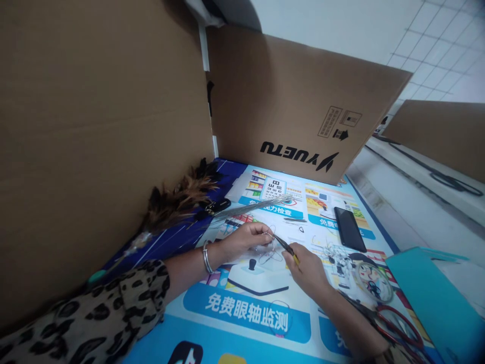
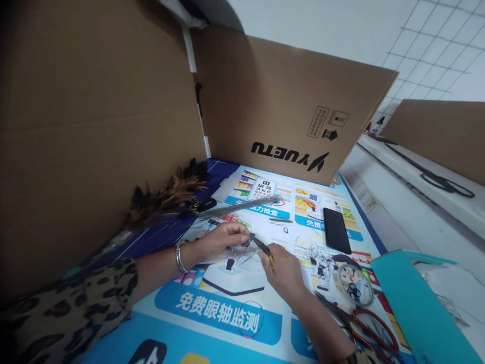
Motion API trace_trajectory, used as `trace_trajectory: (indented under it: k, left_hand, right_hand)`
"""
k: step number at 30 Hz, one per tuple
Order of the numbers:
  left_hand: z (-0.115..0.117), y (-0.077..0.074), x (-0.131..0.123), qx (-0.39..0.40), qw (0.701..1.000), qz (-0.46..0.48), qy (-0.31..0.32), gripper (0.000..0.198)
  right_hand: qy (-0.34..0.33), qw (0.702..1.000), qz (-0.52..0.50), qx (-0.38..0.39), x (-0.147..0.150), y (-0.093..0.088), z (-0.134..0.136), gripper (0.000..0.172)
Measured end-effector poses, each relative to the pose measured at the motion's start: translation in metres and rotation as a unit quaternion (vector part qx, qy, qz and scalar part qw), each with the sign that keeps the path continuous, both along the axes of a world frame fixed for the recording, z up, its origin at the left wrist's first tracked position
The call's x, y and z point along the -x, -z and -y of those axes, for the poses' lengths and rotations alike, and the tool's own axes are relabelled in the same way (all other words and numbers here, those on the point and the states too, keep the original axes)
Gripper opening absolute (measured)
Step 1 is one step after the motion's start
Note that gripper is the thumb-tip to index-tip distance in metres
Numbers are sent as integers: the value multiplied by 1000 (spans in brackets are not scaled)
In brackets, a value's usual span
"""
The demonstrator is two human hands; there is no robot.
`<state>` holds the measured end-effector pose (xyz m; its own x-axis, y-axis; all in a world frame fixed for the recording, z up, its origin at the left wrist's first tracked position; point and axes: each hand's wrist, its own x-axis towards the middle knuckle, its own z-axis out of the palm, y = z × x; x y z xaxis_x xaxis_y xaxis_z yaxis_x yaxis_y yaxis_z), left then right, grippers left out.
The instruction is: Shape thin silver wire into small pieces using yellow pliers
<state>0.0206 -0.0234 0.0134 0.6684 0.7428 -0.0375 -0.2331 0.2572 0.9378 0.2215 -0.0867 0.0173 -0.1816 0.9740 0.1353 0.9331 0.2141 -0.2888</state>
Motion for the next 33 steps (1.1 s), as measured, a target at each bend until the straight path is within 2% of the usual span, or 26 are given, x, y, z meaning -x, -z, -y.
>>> trace_trajectory:
  k: [15, 19, 27, 33]
  left_hand:
    - [1, -1, 0, -17, 999, -18, -24, 21]
    - [0, -3, 1, -47, 998, -31, -35, 20]
    - [-5, -6, 3, -172, 980, -94, -41, 18]
    - [-8, -2, 2, -187, 973, -121, -54, 18]
  right_hand:
    - [3, 1000, -2, 5, 0, 0, 0, 31]
    - [-1, 1000, -2, 11, -1, -1, -1, 32]
    - [-15, 999, -25, 23, -5, -3, 0, 33]
    - [-25, 999, -31, 14, -9, -6, -2, 33]
